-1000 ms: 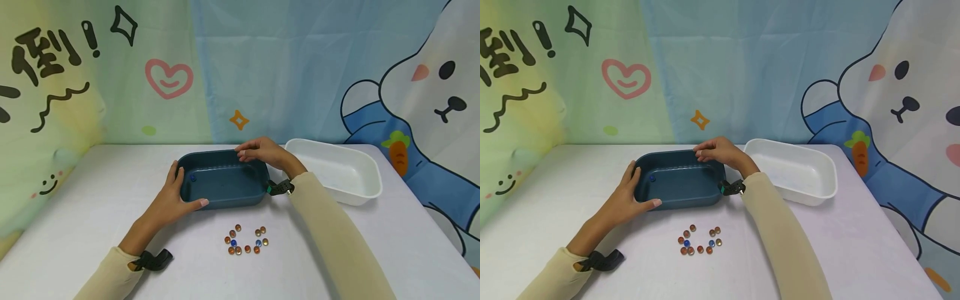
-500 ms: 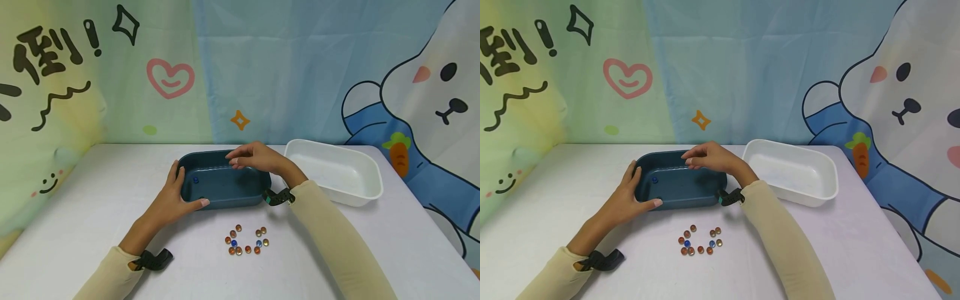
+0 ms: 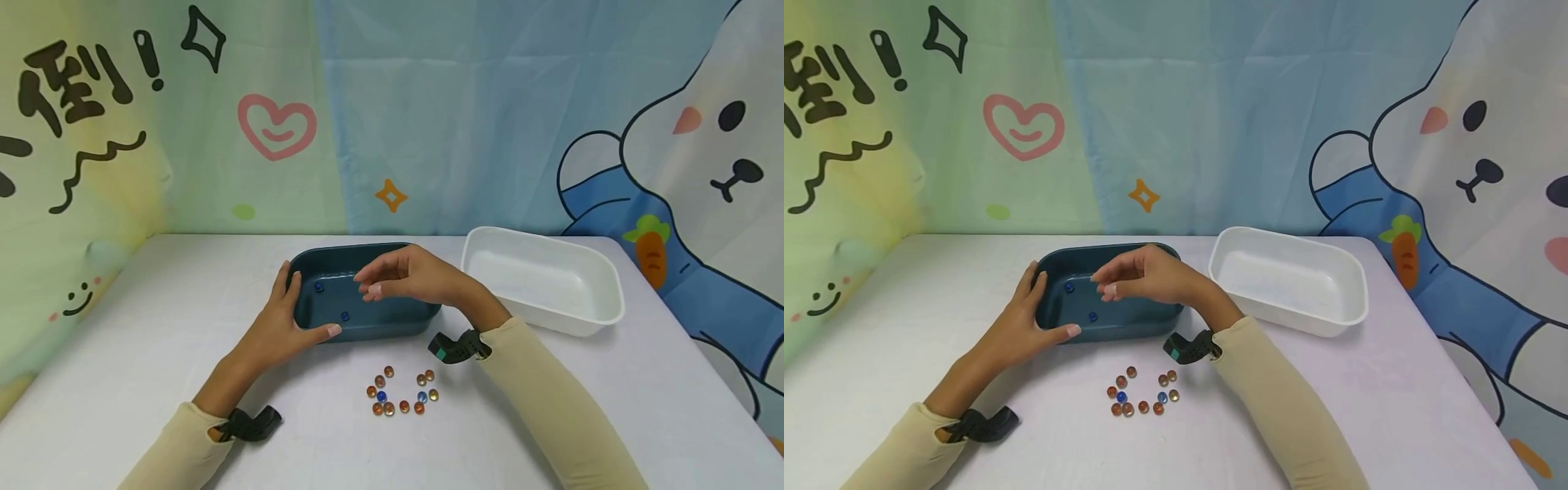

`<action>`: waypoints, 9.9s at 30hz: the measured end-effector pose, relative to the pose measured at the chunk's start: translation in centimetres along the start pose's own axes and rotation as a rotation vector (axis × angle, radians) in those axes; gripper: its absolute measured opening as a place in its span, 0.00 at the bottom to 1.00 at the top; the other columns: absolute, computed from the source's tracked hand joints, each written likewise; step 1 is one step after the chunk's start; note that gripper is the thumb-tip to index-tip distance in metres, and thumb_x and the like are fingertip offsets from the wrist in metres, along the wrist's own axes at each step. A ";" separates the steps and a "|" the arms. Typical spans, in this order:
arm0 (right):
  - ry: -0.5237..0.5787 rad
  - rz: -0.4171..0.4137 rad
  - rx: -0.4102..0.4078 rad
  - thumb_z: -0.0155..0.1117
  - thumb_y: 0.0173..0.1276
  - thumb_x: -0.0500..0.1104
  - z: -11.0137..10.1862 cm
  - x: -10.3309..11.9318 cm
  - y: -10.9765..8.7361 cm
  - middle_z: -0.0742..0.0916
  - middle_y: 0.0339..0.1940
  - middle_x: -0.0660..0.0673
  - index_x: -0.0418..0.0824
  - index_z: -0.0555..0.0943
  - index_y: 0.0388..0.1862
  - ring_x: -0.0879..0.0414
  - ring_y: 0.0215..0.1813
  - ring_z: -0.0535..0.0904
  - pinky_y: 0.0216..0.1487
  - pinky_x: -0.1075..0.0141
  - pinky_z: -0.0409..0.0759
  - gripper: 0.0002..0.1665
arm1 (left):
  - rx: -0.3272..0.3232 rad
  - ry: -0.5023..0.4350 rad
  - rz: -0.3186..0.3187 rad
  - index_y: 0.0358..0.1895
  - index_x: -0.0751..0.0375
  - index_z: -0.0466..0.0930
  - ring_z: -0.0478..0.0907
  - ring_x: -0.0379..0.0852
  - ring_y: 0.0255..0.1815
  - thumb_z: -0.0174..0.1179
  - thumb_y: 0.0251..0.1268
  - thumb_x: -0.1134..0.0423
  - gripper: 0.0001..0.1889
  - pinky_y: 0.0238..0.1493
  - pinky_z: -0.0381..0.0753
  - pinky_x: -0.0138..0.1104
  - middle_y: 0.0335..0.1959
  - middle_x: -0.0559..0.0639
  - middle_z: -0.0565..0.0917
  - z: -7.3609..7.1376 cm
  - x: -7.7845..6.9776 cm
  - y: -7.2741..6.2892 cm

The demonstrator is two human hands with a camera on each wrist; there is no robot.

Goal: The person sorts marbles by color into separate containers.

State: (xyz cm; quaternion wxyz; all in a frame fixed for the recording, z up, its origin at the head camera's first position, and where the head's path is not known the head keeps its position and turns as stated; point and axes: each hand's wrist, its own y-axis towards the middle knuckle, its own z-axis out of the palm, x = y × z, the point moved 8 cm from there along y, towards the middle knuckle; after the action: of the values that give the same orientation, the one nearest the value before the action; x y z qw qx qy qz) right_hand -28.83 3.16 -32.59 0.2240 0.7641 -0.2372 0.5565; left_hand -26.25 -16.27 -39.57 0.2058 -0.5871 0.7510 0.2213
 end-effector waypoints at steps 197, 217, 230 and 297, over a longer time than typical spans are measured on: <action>-0.272 -0.107 -0.035 0.66 0.66 0.34 0.7 -0.6 -3.7 0.85 0.41 0.49 0.37 0.88 0.41 0.55 0.46 0.81 0.49 0.61 0.80 0.07 | -0.004 -0.012 -0.031 0.76 0.72 0.38 0.43 0.60 0.76 0.62 0.47 0.25 0.68 0.68 0.57 0.55 0.79 0.53 0.30 -0.3 0.4 0.0; -0.287 0.127 -0.137 0.61 0.70 0.36 -5.3 -3.4 -0.4 0.85 0.48 0.41 0.38 0.87 0.46 0.53 0.47 0.82 0.50 0.57 0.79 0.10 | -0.003 -0.028 -0.035 0.76 0.71 0.39 0.44 0.60 0.77 0.63 0.47 0.26 0.67 0.68 0.58 0.56 0.79 0.50 0.31 0.4 0.6 -0.2; -0.190 0.263 -0.151 0.59 0.72 0.36 -7.5 -5.7 1.0 0.84 0.52 0.33 0.28 0.82 0.53 0.45 0.50 0.82 0.56 0.50 0.76 0.16 | -0.010 -0.021 -0.027 0.76 0.70 0.39 0.44 0.58 0.77 0.62 0.46 0.25 0.67 0.68 0.58 0.55 0.79 0.51 0.32 0.1 0.3 -0.1; -0.024 0.294 -0.243 0.54 0.76 0.39 -7.7 -6.9 1.7 0.80 0.60 0.33 0.31 0.75 0.63 0.47 0.58 0.79 0.61 0.55 0.73 0.20 | 0.000 -0.005 -0.020 0.77 0.69 0.37 0.41 0.57 0.77 0.62 0.47 0.25 0.67 0.69 0.56 0.54 0.79 0.49 0.29 0.0 0.3 -0.1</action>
State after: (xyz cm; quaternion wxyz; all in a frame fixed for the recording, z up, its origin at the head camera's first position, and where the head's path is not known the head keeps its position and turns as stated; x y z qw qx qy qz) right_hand -37.44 7.26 -36.86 0.2281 0.6951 -0.4143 0.5414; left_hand -26.24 -16.54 -39.80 0.2101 -0.5938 0.7447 0.2207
